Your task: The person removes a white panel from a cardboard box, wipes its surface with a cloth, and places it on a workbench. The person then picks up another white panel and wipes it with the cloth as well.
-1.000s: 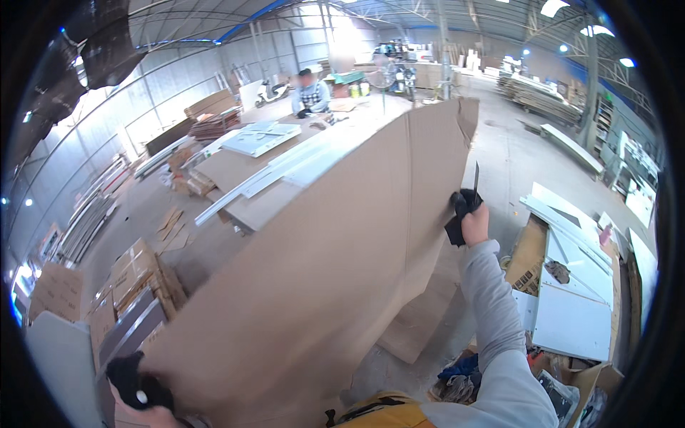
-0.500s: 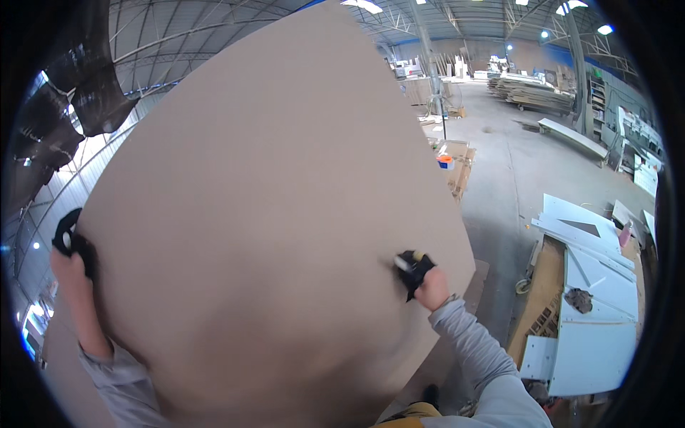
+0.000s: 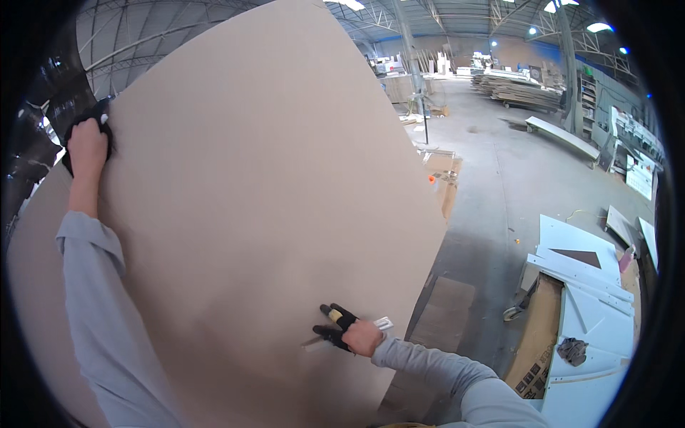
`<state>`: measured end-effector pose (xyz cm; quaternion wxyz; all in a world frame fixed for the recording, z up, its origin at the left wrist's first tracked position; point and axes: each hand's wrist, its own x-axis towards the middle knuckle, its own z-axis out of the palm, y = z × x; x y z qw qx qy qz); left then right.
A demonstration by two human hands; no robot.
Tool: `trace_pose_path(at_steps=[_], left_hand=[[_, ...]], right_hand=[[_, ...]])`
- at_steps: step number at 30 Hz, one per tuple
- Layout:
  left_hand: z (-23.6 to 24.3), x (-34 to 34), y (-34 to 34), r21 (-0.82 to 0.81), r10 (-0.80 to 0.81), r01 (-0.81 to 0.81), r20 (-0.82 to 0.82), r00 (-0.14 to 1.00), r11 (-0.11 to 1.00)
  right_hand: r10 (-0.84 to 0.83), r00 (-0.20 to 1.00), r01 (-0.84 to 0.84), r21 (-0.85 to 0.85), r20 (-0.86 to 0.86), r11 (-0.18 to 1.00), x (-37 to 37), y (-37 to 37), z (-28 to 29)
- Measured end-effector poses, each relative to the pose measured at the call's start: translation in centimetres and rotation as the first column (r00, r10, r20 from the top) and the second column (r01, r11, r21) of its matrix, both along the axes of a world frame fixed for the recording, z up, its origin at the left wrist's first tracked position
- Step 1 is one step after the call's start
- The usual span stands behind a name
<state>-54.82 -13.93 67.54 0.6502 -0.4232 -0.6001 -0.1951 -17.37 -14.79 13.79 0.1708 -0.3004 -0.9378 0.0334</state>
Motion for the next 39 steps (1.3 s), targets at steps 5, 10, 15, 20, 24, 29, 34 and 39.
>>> trace_pose_path(at_steps=[5, 10, 15, 20, 24, 29, 34, 39], left_hand=[[-13.4, -1.5, 13.0, -0.304, 0.003, 0.063, 0.211, 0.977, 0.951], [-33.8, 1.4, 18.9, -0.478, 0.012, 0.134, 0.29, 0.957, 0.868], [-45.7, 12.0, 17.7, -0.857, 0.467, 0.425, 0.515, 0.719, 0.291], [-56.4, 13.0, 9.3, -0.741, 0.293, 0.533, 0.659, 0.693, 0.408], [-59.2, 20.8, -1.2, -0.732, 0.576, 0.406, 0.682, 0.451, 0.548], [-60.7, 31.6, -17.9, -0.695, 0.689, -0.004, 0.711, 0.143, 0.719], [-60.1, 37.8, -25.1, -0.806, 0.741, -0.194, 0.591, -0.318, 0.559], [-61.7, 37.5, -27.2, -0.83, 0.678, -0.17, 0.538, -0.501, 0.532]], right_hand=[[-0.025, 0.999, 0.027, -0.069, 0.037, 0.997, 1.2, 6.1, -4.0], [-0.074, 0.989, 0.095, -0.166, 0.13, 0.981, 1.5, 9.8, -3.7], [-0.073, 0.989, 0.105, -0.26, 0.132, 0.96, 2.0, 13.1, -6.1], [0.059, 0.993, -0.019, -0.347, 0.104, 0.938, 1.4, 15.3, -6.8], [0.069, 0.976, 0.019, -0.395, 0.206, 0.919, 5.9, 19.8, -7.7], [-0.124, 0.977, 0.185, -0.397, 0.174, 0.899, 16.7, 24.5, -7.8], [-0.299, 0.947, 0.321, -0.373, 0.117, 0.87, 25.6, 28.9, -9.6], [-0.352, 0.935, 0.304, -0.412, -0.044, 0.859, 25.5, 30.0, -8.6]])
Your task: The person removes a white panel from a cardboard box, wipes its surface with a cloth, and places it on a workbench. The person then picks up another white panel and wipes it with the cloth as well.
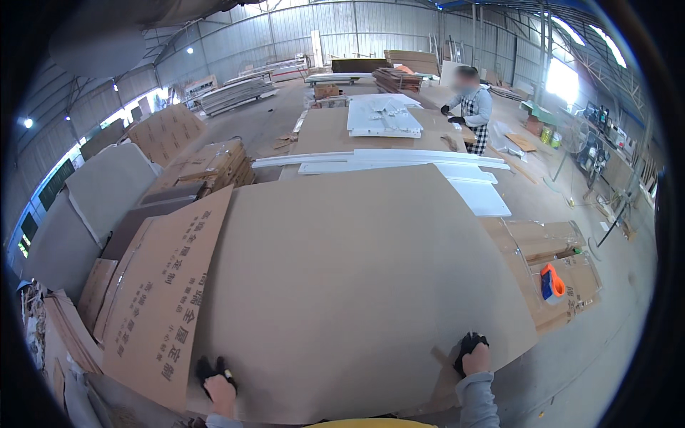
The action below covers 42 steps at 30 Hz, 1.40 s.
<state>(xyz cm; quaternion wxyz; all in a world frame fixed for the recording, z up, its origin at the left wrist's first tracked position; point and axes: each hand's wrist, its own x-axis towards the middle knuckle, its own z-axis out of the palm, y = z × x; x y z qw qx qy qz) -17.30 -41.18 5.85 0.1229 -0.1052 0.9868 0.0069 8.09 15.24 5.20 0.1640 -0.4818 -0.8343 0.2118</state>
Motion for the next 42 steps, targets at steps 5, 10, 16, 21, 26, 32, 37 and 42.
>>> trace_pose_path(at_steps=[5, 10, 16, 21, 26, 32, 37, 42], left_hand=[[-2.8, -3.1, 9.0, 0.135, -0.287, 0.37, -0.415, 0.864, 0.919], [-3.3, -7.6, 13.7, 0.123, -0.346, 0.483, -0.55, 0.76, 0.867], [-2.5, -9.1, 14.4, 0.197, -0.301, 0.461, -0.532, 0.792, 0.865], [-4.0, -5.8, 14.8, 0.213, -0.103, 0.261, -0.554, 0.826, 0.942], [-6.4, 5.1, 15.2, 0.728, 0.69, -0.252, -0.394, 0.607, 0.637], [-9.1, 12.3, 9.4, 0.994, 0.91, 0.022, 0.086, 0.405, -0.104], [0.9, 12.8, 20.3, 0.919, 0.907, 0.26, 0.185, 0.378, -0.296], [6.8, 16.5, 34.5, 0.817, 0.74, 0.226, 0.316, 0.593, -0.53]], right_hand=[[-0.16, 0.979, 0.156, 0.046, 0.122, 0.987, -0.4, 6.7, -1.3], [-0.198, 0.95, 0.173, 0.119, 0.242, 0.978, 1.2, 13.3, -1.6], [-0.036, 0.993, 0.019, 0.145, 0.117, 0.989, 1.1, 19.3, -1.9], [-0.094, 0.953, 0.012, 0.275, 0.288, 0.961, -0.6, 25.9, -1.2], [0.061, 0.917, -0.183, 0.281, 0.394, 0.942, -0.9, 29.3, 1.4], [0.491, 0.871, -0.485, 0.197, 0.019, 0.852, -4.2, 24.0, 6.6], [0.92, 0.368, -0.92, -0.196, -0.135, 0.34, -4.5, 12.8, 9.6], [0.966, 0.209, -0.972, 0.144, 0.154, 0.187, -4.9, 7.3, 7.9]])
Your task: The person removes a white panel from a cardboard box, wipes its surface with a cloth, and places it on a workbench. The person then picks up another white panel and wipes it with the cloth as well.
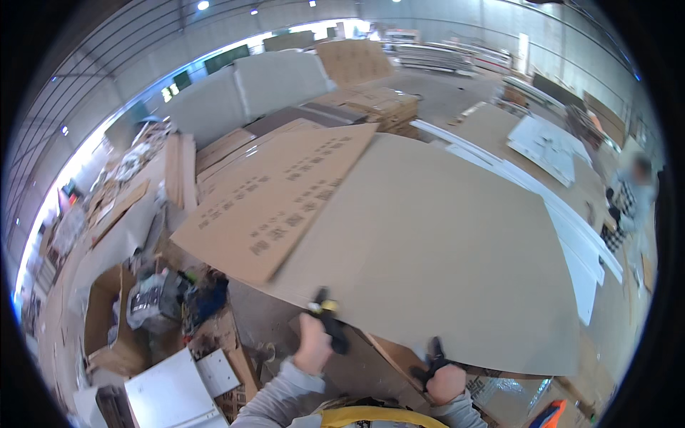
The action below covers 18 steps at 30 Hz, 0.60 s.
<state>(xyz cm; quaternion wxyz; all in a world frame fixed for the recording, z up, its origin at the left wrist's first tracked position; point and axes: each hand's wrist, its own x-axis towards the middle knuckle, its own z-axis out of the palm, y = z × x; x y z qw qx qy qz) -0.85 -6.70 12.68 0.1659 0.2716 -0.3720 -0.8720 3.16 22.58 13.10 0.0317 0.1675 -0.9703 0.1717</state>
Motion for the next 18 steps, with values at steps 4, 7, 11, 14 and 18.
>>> trace_pose_path(at_steps=[4, 7, 11, 14, 18], left_hand=[[6.5, 4.8, 4.5, -0.122, -0.515, 0.502, -0.115, 0.85, 0.856], [9.3, 6.9, 0.3, -0.558, -0.872, 0.689, -0.146, 0.467, 0.462], [10.1, 6.5, -12.3, -0.969, 0.096, -0.046, -0.071, 0.993, -0.242], [4.9, 9.9, -26.8, -0.894, 0.514, 0.348, 0.166, 0.841, -0.281], [-2.6, 13.2, -35.3, -0.794, 0.452, 0.603, 0.566, 0.69, 0.074]], right_hand=[[-0.175, 0.94, 0.154, -0.095, -0.292, 0.984, -1.9, 2.3, -0.6], [-0.336, 0.864, 0.078, -0.561, -0.374, 0.824, -4.1, 5.3, -0.5], [-0.549, 0.833, 0.253, -0.833, -0.071, 0.492, -4.4, 7.9, 2.1], [-0.541, 0.832, 0.149, -0.889, -0.124, 0.433, -5.0, 12.8, 1.4], [-0.619, 0.783, 0.208, -0.915, -0.055, 0.345, -3.8, 15.7, 5.2]])
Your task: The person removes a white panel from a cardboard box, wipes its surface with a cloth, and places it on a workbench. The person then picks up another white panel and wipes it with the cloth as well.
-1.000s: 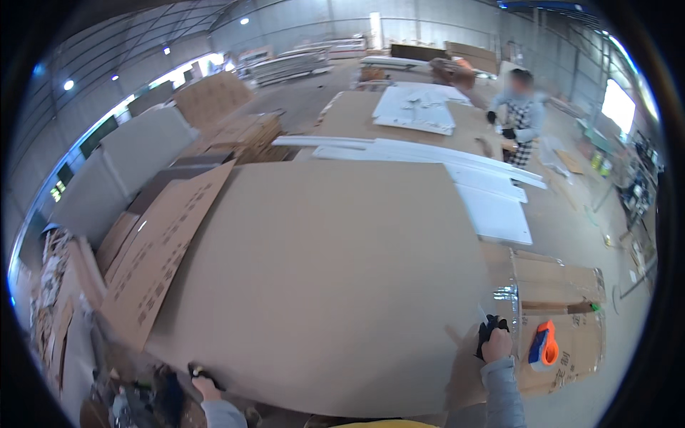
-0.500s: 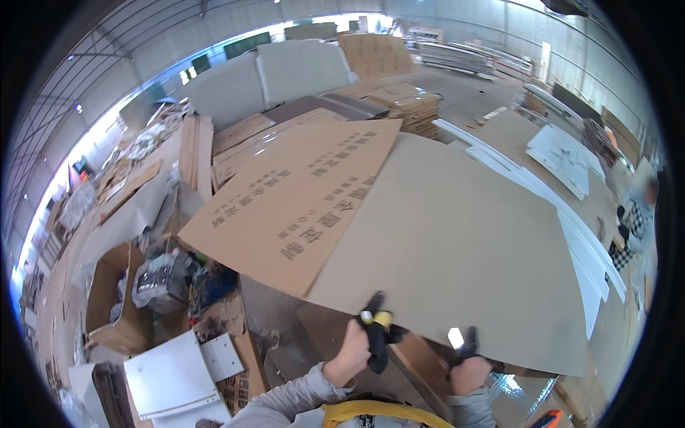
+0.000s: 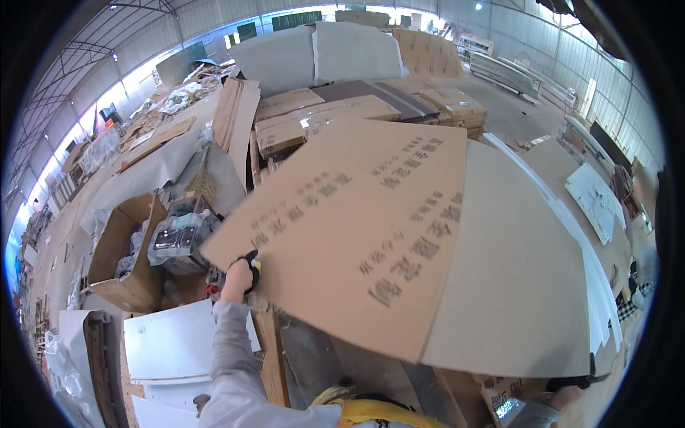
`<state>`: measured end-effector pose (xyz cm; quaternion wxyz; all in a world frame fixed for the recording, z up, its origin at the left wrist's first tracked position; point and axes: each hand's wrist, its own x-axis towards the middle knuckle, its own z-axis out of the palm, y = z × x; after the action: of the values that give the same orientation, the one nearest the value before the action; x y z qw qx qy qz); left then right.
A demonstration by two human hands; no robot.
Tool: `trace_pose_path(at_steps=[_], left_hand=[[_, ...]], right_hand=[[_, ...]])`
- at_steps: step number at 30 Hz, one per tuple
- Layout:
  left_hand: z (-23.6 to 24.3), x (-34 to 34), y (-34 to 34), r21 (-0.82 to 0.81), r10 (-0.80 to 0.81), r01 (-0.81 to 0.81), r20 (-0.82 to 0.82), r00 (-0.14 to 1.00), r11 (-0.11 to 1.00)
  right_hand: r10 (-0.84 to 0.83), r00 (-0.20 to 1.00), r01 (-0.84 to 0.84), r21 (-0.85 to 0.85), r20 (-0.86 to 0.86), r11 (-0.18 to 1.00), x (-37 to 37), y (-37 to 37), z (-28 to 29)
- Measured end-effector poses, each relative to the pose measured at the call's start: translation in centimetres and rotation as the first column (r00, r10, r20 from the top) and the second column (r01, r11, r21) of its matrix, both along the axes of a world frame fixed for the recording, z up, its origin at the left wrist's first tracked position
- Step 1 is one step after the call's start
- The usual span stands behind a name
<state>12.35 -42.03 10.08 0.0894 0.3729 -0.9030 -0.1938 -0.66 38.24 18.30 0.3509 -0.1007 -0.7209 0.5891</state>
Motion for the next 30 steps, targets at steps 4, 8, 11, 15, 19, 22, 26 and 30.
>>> trace_pose_path(at_steps=[4, 8, 11, 15, 19, 22, 26, 30], left_hand=[[-13.0, 0.4, 0.9, -0.204, -0.418, 0.406, -0.015, 0.908, 0.891], [-9.8, 0.1, 16.9, -0.008, -0.727, 0.734, 0.13, 0.674, 0.679], [-17.2, 1.1, 26.6, 0.665, -0.806, 0.728, -0.335, 0.489, 0.166], [-17.2, 0.4, 40.3, 0.718, -0.852, 0.694, -0.395, 0.343, -0.053], [-20.0, 0.3, 47.9, 0.775, -0.96, 0.632, -0.173, 0.218, 0.004], [-10.2, -1.7, 48.3, 0.756, -0.991, 0.654, -0.076, 0.11, 0.015], [-7.2, 0.5, 45.8, 0.516, -0.501, 0.702, -0.492, 0.712, 0.491], [-15.6, 2.3, 45.5, 0.699, 0.225, 0.334, -0.579, 0.784, 0.632]], right_hand=[[-0.055, 0.998, 0.055, 0.014, -0.005, 0.998, 0.9, 0.0, 4.0], [-0.033, 0.999, 0.033, -0.004, -0.022, 0.999, 0.5, 0.8, 6.6], [0.025, 0.999, -0.025, -0.017, -0.048, 1.0, -0.3, 0.6, 7.8], [0.103, 0.99, -0.105, -0.01, -0.093, 0.994, -1.5, 2.1, 9.3], [0.197, 0.974, -0.199, -0.007, -0.107, 0.98, -2.3, 4.3, 9.2], [0.256, 0.96, -0.259, -0.011, -0.11, 0.966, -2.5, 7.0, 9.0], [0.339, 0.938, -0.341, -0.025, -0.07, 0.94, -3.1, 9.6, 7.3], [0.509, 0.861, -0.508, -0.056, -0.011, 0.859, -4.7, 11.1, 1.7]])
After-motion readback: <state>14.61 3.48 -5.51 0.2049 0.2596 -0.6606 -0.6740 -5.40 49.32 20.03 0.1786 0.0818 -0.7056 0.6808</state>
